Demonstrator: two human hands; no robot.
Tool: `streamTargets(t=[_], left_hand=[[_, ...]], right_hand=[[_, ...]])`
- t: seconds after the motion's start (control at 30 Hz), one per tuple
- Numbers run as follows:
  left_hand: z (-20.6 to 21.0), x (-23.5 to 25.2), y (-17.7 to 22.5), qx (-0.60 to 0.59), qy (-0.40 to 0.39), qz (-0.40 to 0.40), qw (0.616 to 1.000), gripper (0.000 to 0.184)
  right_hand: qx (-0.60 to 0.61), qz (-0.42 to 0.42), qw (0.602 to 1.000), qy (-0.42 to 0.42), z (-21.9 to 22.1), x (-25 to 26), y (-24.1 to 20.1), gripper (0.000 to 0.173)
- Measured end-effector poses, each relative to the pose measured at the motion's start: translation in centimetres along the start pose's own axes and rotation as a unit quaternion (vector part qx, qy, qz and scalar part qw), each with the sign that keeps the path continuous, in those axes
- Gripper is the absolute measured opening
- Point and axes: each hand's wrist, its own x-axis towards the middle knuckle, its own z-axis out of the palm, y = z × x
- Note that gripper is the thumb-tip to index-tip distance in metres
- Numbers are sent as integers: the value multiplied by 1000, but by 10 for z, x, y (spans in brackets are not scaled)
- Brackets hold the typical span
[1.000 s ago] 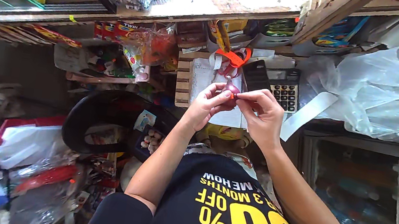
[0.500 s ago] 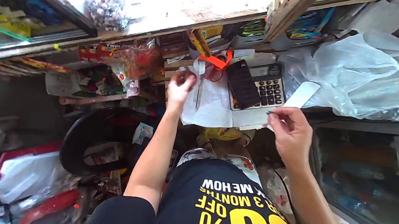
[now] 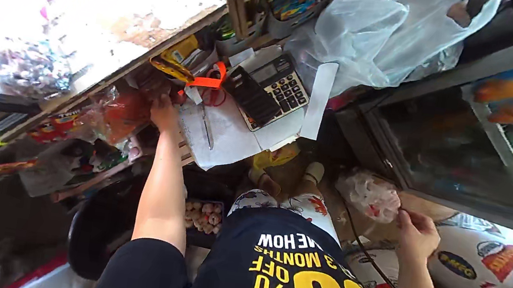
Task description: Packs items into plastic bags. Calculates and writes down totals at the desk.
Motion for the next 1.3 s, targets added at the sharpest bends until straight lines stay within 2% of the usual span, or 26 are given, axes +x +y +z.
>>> streamTargets(t=[0.1, 0.23, 0.33, 0.47, 0.63, 0.77, 0.9, 0.97, 1.03, 1.07, 1.13, 1.2, 1.3], left_hand=[[-8, -13, -2, 19, 24, -5, 1000, 47], [-20, -46, -8, 114, 57, 65, 990, 46], [-26, -91, -3, 150, 80, 89, 981, 46], [-33, -151, -6, 149, 86, 91, 981, 45], [-40, -210, -6, 123, 89, 75, 986, 44], [-47, -245, -5, 138, 101, 66, 983, 44], [-38, -275, 5, 115, 111, 54, 986, 40], [-28, -292, 7, 128, 64, 63, 988, 42], [-17, -306, -7, 195, -43, 89, 976, 45], [-11, -313, -19, 241, -115, 87, 960, 44], [4, -329, -49, 317, -261, 33, 911, 41], [20, -347, -84, 322, -388, -59, 862, 44], [37, -367, -114, 314, -538, -132, 771, 51]], right_hand=[[-21, 85, 996, 32, -24, 17, 34, 27], [-49, 181, 980, 59, -55, 43, 70, 29], [-70, 273, 957, 72, -71, 74, 100, 29], [-34, 344, 936, 62, -76, 119, 145, 28], [-19, 379, 925, 8, -72, 175, 184, 40], [5, 376, 927, -11, -73, 212, 195, 42], [95, 356, 929, -27, -84, 229, 224, 43], [88, 374, 922, -53, -101, 217, 233, 42], [47, 380, 920, -83, -121, 193, 238, 43], [26, 376, 921, -95, -129, 179, 237, 43], [1, 350, 930, -111, -140, 155, 218, 43], [10, 276, 955, -104, -144, 141, 177, 40], [18, 73, 989, -130, -143, 144, 100, 37]])
